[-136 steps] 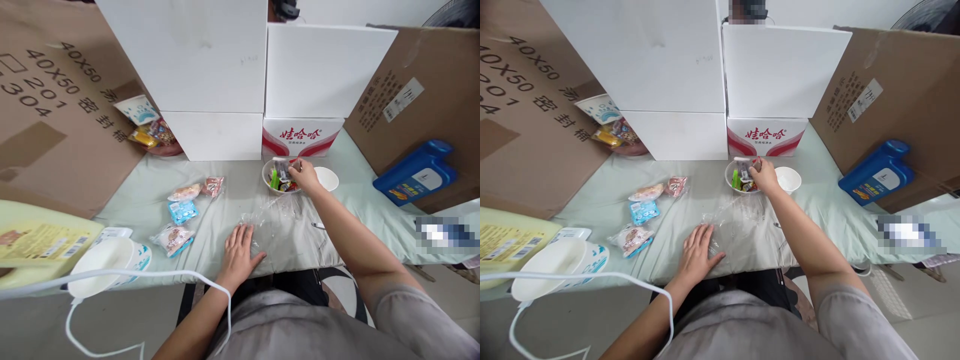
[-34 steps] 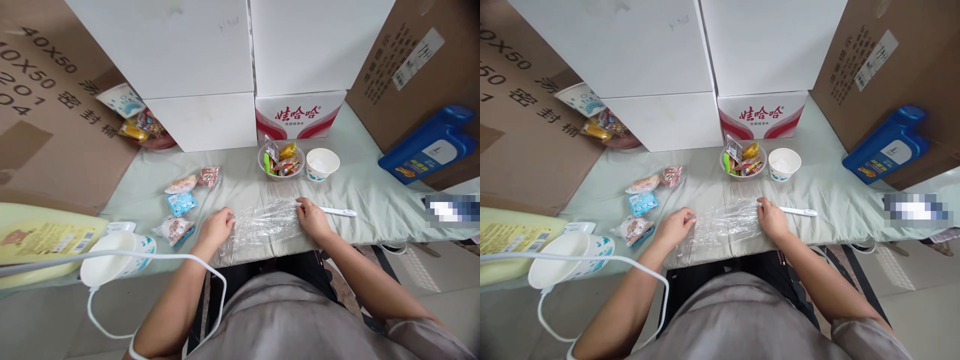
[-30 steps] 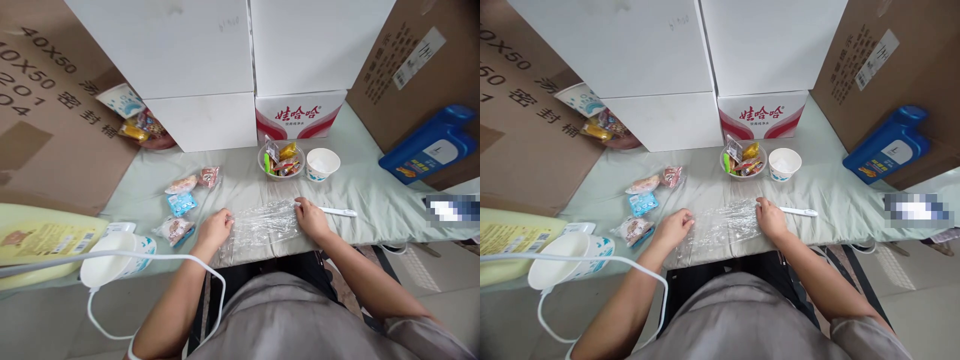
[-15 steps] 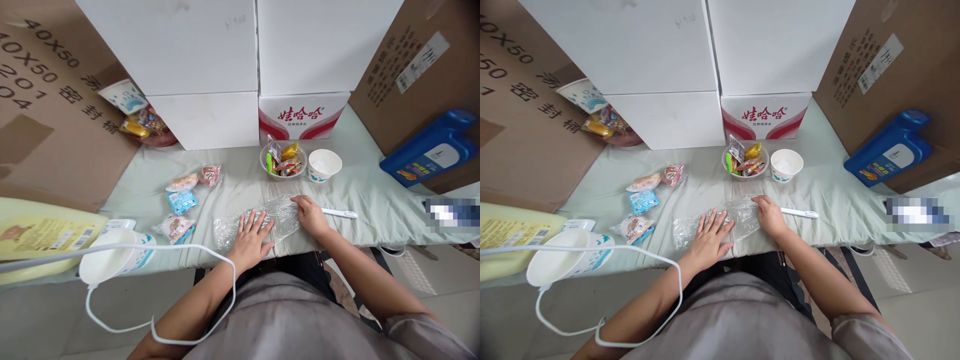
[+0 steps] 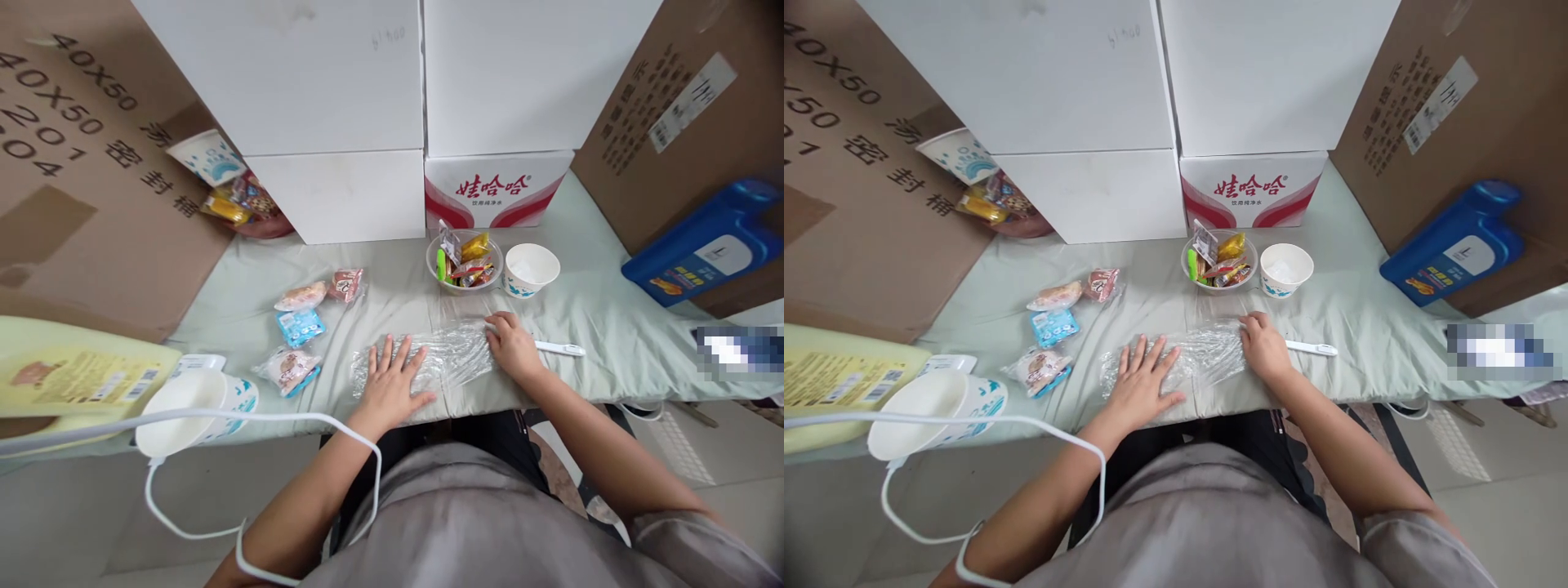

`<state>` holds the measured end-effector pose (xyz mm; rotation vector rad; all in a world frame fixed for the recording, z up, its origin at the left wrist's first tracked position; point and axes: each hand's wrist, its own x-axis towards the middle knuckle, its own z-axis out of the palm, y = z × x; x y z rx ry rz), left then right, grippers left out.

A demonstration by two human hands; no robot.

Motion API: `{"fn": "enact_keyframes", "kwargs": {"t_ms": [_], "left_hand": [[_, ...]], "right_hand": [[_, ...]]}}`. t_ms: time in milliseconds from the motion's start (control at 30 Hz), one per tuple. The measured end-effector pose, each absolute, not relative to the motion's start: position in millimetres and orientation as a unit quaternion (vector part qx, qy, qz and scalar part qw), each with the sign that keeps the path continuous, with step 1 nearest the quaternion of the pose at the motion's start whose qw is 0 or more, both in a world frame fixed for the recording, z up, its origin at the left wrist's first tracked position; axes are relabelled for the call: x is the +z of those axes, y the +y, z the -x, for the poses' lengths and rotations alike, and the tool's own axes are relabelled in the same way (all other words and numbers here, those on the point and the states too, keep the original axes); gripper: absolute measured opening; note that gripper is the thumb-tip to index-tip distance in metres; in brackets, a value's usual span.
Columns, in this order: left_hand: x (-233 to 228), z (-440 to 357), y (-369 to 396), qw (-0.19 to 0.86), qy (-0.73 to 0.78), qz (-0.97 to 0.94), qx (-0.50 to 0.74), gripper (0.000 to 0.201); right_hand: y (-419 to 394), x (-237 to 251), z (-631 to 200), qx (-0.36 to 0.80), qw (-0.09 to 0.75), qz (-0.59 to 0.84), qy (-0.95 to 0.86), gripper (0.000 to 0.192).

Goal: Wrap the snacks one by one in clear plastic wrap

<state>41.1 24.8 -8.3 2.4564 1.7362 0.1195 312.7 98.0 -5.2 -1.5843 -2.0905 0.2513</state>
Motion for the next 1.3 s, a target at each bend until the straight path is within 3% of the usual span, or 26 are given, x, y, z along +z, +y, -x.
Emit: {"fn": "enact_keyframes", "kwargs": {"t_ms": [167, 267, 333, 500, 600, 733, 833, 967, 1100, 1300], "left_hand": [[-9.5, -41.7, 30.1, 0.072, 0.558, -0.825, 0.043, 0.092], [-9.7, -47.5, 38.1, 0.082, 0.535, -0.84, 0.043, 0.094], [-8.8, -40.9, 42.1, 0.079, 0.538, -0.839, 0.036, 0.093], [-4.4, 5.8, 28.8, 0.037, 0.57, -0.819, 0.051, 0.093], [-3.2, 22.7, 6.3, 0.049, 0.505, -0.857, 0.089, 0.075], [-5.7, 24.2, -20.3, 0.093, 0.437, -0.881, 0.157, 0.03], [-5.7, 25.5, -27.7, 0.125, 0.425, -0.866, 0.233, 0.024], [-0.5, 29.3, -20.7, 0.158, 0.442, -0.834, 0.291, 0.019], [1.5, 23.8, -0.3, 0.122, 0.519, -0.795, 0.288, 0.018], [-8.6, 8.6, 34.4, 0.048, 0.653, -0.728, 0.204, 0.022]], "right_hand": [[68.6, 10.2, -299.5, 0.036, 0.218, 0.464, -0.858, 0.04], [52.5, 3.0, -283.3, 0.062, 0.128, 0.339, -0.93, 0.069], [45.7, -5.6, -282.5, 0.069, 0.082, 0.339, -0.935, 0.083], [30.7, -16.8, -316.9, 0.055, 0.07, 0.386, -0.918, 0.091], [17.6, -17.4, -337.3, 0.055, 0.093, 0.369, -0.923, 0.08], [0.3, -13.5, -349.0, 0.078, 0.153, 0.376, -0.911, 0.035], [-6.1, -4.7, -351.7, 0.118, 0.202, 0.375, -0.897, 0.02], [-0.8, 5.3, -352.8, 0.177, 0.246, 0.382, -0.873, 0.017], [18.4, 3.2, -347.5, 0.166, 0.249, 0.463, -0.834, 0.022], [50.9, -3.7, -324.2, 0.1, 0.134, 0.592, -0.788, 0.026]]}}
